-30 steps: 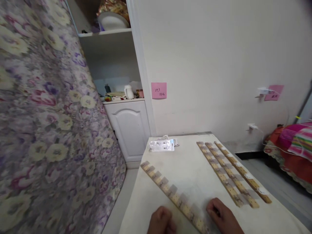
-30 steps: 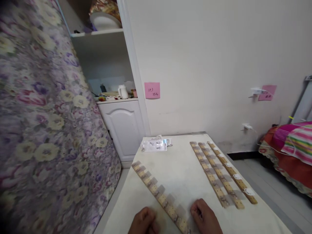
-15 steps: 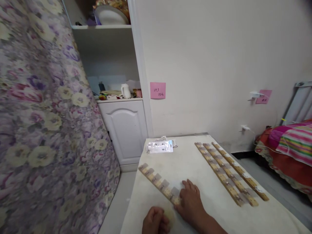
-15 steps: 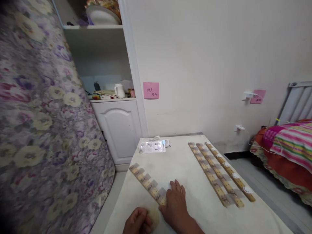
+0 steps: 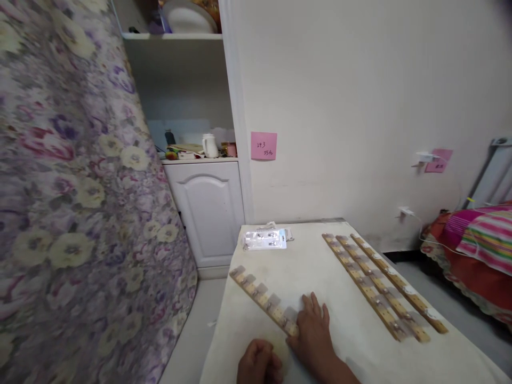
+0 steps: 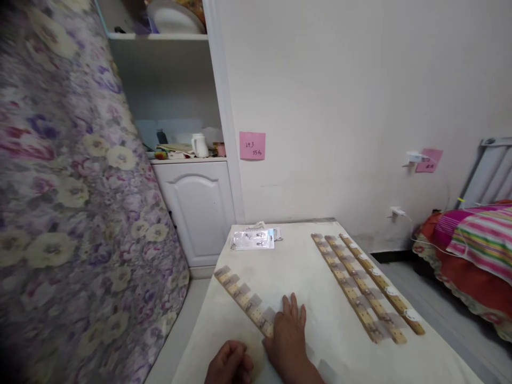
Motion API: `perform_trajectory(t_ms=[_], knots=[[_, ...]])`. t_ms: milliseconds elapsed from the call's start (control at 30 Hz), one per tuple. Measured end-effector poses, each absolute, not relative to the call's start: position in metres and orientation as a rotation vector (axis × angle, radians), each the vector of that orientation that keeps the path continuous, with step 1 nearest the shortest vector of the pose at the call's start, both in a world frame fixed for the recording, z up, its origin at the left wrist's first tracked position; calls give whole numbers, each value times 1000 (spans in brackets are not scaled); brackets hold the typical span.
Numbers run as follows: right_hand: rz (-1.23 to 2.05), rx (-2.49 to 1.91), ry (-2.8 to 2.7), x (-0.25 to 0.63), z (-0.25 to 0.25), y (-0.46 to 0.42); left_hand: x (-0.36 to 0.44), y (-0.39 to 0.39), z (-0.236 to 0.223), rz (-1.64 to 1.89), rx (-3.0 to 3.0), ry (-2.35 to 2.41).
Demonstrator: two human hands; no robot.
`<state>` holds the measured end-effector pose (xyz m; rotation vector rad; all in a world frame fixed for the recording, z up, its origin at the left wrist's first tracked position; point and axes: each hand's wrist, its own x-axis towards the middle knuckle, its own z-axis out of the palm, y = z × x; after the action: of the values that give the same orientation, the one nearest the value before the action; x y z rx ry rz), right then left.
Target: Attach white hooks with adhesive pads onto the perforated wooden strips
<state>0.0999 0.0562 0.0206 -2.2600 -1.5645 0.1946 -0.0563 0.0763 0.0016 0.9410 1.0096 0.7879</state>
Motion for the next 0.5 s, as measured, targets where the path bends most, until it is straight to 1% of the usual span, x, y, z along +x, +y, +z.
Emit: perform_trajectory(t_ms=[500], knots=[[179, -2279, -1565, 95, 24, 59, -54, 76, -3, 835, 923, 1059]])
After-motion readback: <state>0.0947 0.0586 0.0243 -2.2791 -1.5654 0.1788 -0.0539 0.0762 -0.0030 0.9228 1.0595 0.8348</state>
